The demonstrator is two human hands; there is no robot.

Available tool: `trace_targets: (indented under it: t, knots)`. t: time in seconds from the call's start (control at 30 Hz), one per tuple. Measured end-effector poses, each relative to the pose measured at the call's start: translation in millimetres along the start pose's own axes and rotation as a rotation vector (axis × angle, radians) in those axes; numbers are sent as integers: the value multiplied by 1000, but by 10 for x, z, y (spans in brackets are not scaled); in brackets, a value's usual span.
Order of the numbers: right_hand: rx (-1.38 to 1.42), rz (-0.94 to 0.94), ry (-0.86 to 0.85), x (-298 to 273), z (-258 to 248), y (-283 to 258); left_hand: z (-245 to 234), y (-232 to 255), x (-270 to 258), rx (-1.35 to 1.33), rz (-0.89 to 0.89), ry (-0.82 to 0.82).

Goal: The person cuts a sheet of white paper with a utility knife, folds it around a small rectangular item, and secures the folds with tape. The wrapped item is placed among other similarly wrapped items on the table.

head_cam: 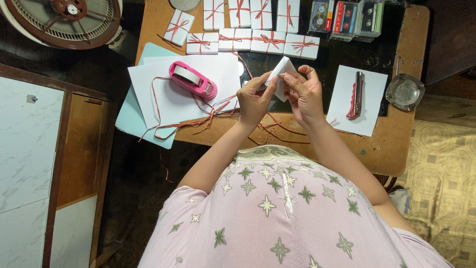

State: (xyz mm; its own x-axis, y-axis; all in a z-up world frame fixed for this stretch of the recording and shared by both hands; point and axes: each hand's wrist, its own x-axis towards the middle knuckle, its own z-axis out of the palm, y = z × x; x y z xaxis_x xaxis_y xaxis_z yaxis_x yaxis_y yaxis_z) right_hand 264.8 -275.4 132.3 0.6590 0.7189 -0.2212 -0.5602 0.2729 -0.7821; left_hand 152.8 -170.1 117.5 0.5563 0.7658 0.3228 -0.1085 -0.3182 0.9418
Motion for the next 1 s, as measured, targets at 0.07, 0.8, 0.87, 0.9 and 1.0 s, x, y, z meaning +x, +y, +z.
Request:
trace_targets:
  t: [0.07,0.8,0.87,0.9,1.0]
  knots:
    - [-17,-6,13,11,5,3,6,0,6,-5,-5,-5]
    - [-582,23,175,167,-112,80,-47,49,183,119,257,-60]
    - [-1086,-322,144,160,-162,33,-77,22,208,27,40,-72]
    - [-1152,-408,121,139,-198,-10,-101,-4,213,50,-31,-90]
    - [-1144,-508,-14,146,-250,-165,-166,-122,268,9,-205,-159]
